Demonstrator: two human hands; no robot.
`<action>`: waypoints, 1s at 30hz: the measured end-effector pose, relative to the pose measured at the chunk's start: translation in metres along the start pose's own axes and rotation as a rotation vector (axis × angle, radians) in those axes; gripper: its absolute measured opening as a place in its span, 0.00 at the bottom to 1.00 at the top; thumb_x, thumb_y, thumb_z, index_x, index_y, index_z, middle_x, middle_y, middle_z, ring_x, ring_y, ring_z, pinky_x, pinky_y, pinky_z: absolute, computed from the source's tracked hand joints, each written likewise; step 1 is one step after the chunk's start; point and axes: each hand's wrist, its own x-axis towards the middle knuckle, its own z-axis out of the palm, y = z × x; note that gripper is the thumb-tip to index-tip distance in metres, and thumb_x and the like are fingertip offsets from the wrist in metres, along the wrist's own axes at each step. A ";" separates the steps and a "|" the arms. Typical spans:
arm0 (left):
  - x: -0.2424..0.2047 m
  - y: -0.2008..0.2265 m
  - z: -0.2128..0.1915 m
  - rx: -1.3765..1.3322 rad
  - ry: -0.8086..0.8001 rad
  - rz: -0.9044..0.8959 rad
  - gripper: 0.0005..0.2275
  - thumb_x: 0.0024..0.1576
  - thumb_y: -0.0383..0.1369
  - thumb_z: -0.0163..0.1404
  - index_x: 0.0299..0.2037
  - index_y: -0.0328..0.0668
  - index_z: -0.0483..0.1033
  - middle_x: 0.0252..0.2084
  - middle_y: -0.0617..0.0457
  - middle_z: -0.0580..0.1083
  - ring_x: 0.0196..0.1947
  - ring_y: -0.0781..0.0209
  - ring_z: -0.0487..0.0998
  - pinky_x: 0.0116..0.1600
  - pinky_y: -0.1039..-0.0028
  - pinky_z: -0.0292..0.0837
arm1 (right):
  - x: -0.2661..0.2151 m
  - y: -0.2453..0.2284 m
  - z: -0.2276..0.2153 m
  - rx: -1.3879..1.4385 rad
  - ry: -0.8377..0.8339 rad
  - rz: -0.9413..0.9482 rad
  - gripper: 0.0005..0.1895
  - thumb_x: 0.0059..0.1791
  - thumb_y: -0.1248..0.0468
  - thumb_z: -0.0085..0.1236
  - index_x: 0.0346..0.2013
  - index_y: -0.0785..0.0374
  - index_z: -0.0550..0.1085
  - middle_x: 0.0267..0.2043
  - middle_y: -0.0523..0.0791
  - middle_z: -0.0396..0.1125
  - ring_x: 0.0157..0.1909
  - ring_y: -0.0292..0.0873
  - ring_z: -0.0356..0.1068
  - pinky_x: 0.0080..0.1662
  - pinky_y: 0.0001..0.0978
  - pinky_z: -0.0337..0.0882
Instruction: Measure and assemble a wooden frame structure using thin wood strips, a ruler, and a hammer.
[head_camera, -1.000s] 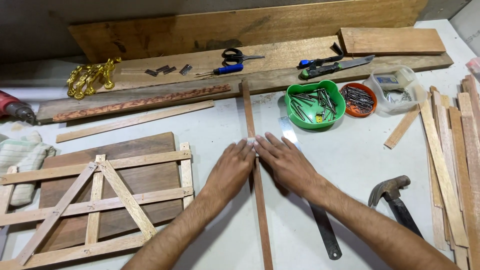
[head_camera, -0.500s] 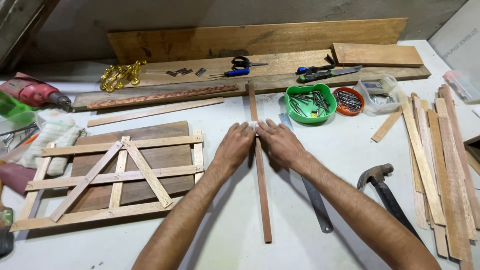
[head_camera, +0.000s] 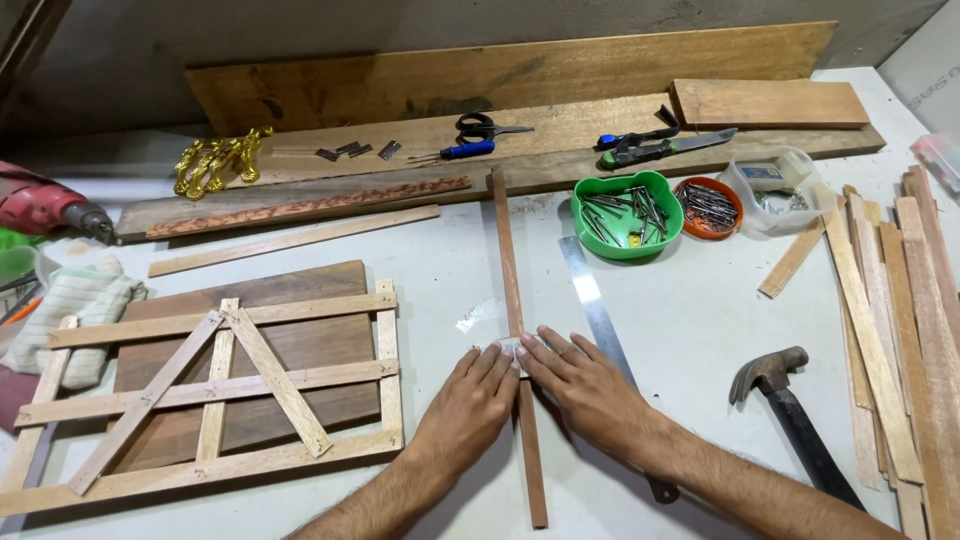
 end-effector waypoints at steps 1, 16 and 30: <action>0.009 -0.008 0.000 -0.004 -0.006 0.001 0.21 0.56 0.20 0.50 0.61 0.22 0.68 0.63 0.30 0.69 0.67 0.39 0.66 0.70 0.51 0.59 | 0.009 0.006 -0.004 0.005 -0.004 0.002 0.35 0.50 0.71 0.49 0.72 0.61 0.55 0.77 0.49 0.48 0.77 0.51 0.42 0.71 0.56 0.48; 0.094 -0.097 0.018 0.004 0.115 -0.183 0.17 0.56 0.13 0.48 0.56 0.28 0.73 0.55 0.38 0.77 0.64 0.44 0.73 0.69 0.55 0.67 | 0.107 0.070 -0.027 0.047 0.158 0.088 0.27 0.53 0.66 0.53 0.68 0.55 0.63 0.76 0.42 0.51 0.77 0.45 0.45 0.72 0.58 0.50; 0.117 -0.031 -0.061 -0.444 0.542 -0.100 0.05 0.58 0.28 0.56 0.33 0.34 0.76 0.29 0.44 0.77 0.32 0.48 0.77 0.39 0.58 0.75 | 0.022 0.083 -0.099 0.614 0.533 0.274 0.10 0.49 0.62 0.67 0.36 0.67 0.80 0.32 0.46 0.78 0.33 0.35 0.78 0.35 0.27 0.78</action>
